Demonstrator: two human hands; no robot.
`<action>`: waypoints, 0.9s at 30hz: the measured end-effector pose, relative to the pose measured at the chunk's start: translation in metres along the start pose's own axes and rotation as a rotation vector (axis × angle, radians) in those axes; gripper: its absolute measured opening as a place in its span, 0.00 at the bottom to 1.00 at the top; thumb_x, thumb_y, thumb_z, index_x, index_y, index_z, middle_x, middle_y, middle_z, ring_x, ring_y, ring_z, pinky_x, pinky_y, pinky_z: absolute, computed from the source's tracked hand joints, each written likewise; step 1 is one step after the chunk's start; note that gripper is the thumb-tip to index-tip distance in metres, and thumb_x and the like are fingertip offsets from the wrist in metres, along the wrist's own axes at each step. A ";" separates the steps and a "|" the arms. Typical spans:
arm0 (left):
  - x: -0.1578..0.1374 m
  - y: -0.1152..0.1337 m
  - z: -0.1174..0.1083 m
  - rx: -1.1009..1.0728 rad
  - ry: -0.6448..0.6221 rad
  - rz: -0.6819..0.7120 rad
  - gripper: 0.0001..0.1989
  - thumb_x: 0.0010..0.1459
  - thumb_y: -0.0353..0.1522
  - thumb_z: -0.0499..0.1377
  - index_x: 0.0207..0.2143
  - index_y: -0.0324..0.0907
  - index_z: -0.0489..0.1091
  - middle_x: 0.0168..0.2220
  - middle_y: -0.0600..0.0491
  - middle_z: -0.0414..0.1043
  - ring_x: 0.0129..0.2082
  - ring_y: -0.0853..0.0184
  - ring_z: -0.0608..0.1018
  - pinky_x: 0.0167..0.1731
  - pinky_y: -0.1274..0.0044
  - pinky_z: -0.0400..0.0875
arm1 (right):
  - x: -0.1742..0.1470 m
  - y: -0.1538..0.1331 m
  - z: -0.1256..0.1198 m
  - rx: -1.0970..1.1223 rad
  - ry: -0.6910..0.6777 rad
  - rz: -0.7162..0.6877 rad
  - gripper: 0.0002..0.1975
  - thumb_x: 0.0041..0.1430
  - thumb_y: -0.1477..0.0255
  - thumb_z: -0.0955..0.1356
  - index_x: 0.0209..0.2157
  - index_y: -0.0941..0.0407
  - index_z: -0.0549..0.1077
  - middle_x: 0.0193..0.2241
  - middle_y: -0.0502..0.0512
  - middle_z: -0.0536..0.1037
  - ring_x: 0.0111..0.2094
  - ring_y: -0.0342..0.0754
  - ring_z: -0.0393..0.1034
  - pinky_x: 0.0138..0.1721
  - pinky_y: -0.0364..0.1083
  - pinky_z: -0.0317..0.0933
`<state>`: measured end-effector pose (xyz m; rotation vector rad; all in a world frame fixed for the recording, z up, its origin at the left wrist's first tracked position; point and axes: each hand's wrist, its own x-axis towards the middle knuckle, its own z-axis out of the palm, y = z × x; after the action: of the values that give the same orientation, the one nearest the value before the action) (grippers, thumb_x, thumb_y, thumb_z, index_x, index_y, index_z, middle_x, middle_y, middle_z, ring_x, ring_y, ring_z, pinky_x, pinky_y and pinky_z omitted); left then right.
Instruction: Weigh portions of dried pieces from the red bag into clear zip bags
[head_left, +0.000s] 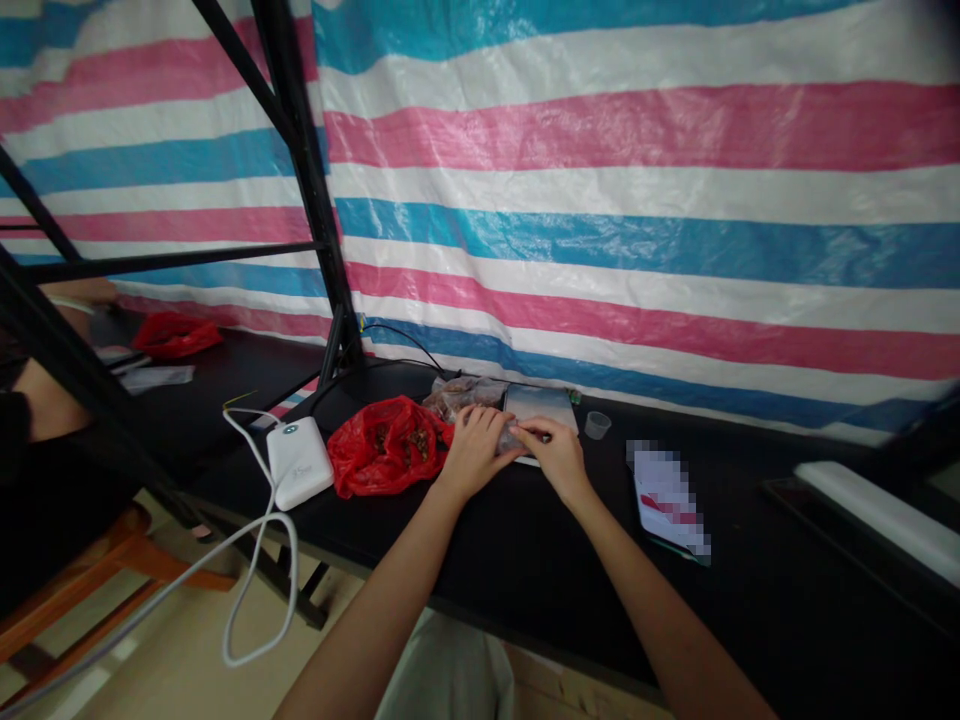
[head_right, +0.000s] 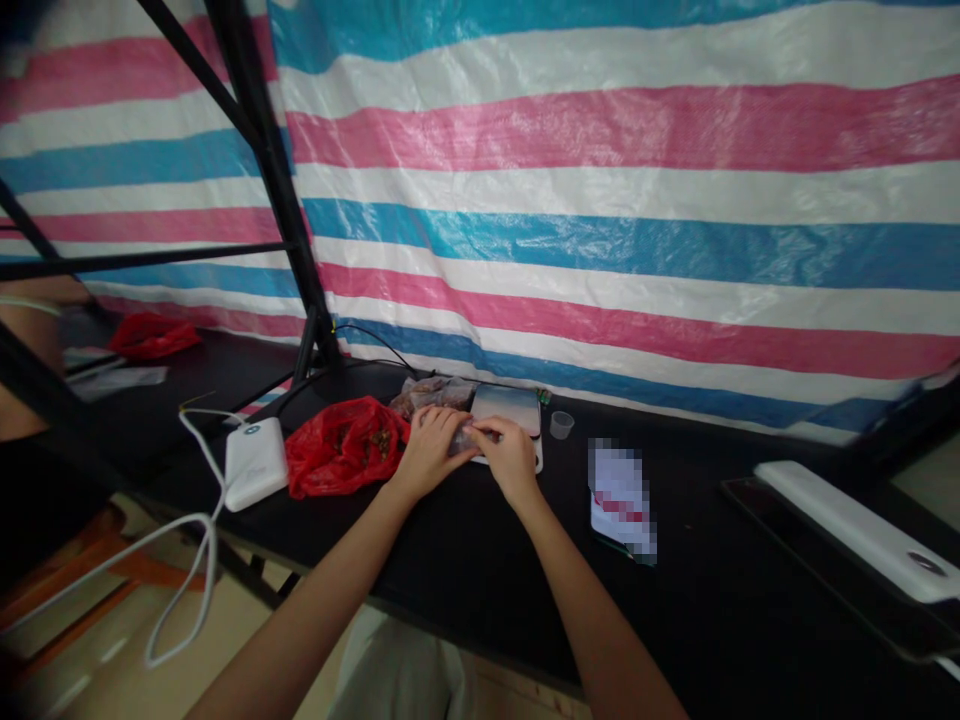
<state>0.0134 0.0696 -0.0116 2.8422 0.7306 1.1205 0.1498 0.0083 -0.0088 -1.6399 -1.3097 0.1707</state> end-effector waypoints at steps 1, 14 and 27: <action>0.000 0.000 0.000 0.001 -0.001 -0.002 0.20 0.53 0.43 0.55 0.45 0.43 0.62 0.41 0.51 0.67 0.45 0.62 0.66 0.51 0.67 0.53 | 0.000 0.000 -0.001 -0.001 0.002 0.015 0.13 0.47 0.60 0.68 0.27 0.54 0.77 0.25 0.50 0.77 0.26 0.45 0.66 0.27 0.42 0.55; -0.002 -0.004 0.005 0.069 0.021 -0.001 0.27 0.53 0.46 0.53 0.51 0.41 0.58 0.48 0.46 0.64 0.50 0.59 0.64 0.53 0.63 0.50 | -0.001 0.000 -0.008 -0.067 0.042 0.314 0.16 0.40 0.53 0.68 0.25 0.50 0.77 0.24 0.48 0.77 0.27 0.46 0.70 0.24 0.41 0.54; 0.001 -0.004 0.006 0.066 0.165 -0.113 0.20 0.57 0.40 0.50 0.49 0.40 0.60 0.52 0.45 0.61 0.52 0.59 0.63 0.54 0.64 0.51 | 0.051 0.033 -0.047 -0.403 0.215 0.385 0.22 0.49 0.52 0.62 0.32 0.55 0.76 0.27 0.58 0.75 0.30 0.51 0.70 0.31 0.47 0.60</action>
<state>0.0163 0.0750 -0.0157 2.7434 0.9413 1.3485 0.2219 0.0231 0.0129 -2.1800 -0.8918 -0.0448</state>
